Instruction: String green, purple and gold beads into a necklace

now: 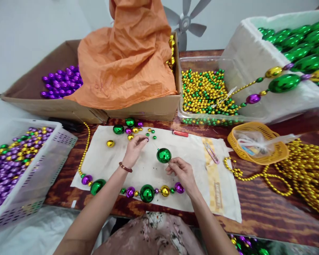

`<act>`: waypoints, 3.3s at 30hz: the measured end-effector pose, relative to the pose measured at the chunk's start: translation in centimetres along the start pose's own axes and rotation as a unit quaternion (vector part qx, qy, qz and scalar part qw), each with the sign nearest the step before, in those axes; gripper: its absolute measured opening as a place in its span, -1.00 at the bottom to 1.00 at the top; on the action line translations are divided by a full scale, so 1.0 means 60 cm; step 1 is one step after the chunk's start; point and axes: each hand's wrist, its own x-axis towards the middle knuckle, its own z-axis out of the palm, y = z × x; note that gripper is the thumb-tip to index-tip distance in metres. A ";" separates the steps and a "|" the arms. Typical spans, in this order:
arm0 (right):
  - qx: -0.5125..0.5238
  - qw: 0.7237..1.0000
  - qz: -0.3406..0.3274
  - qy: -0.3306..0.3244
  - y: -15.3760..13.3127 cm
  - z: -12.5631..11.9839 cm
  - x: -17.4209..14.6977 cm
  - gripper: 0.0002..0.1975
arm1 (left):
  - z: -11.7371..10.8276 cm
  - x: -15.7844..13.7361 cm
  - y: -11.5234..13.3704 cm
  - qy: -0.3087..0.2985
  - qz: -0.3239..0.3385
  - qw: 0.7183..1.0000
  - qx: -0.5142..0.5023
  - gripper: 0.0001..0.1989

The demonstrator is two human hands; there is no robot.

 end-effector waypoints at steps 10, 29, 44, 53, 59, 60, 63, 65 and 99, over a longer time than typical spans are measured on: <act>-0.010 0.999 -0.029 -0.032 -0.018 0.002 -0.021 -0.81 | -0.003 -0.024 0.048 -0.034 -0.157 0.896 -0.413 -0.76; -0.028 1.000 -0.011 -0.010 -0.009 0.013 -0.013 -0.71 | 0.039 -0.051 0.049 -0.006 -0.119 0.942 -0.314 -0.69; -0.187 0.968 -0.164 -0.028 -0.077 0.004 0.049 -0.79 | 0.064 -0.056 0.060 0.014 0.021 0.995 -0.099 -0.84; -0.197 0.962 -0.169 -0.086 -0.059 0.047 0.084 -0.84 | 0.067 -0.051 0.069 0.036 0.092 0.994 -0.055 -0.89; -0.299 0.927 -0.193 -0.115 -0.043 0.026 0.093 -0.86 | 0.054 -0.038 0.083 0.099 0.105 0.984 -0.102 -0.90; -0.317 0.919 -0.200 -0.122 -0.046 0.024 0.093 -0.86 | 0.049 -0.035 0.089 0.106 0.111 0.981 -0.118 -0.91; -0.349 0.904 -0.203 -0.142 -0.056 0.023 0.090 -0.84 | 0.033 -0.026 0.117 0.134 0.142 0.971 -0.141 -0.90; -0.323 0.911 -0.210 -0.146 -0.060 0.024 0.090 -0.83 | 0.024 -0.021 0.136 0.133 0.153 0.970 -0.136 -0.88; -0.007 0.940 -0.322 -0.111 -0.288 0.022 0.019 -0.77 | 0.124 -0.070 -0.014 -0.284 0.140 0.922 0.222 -0.61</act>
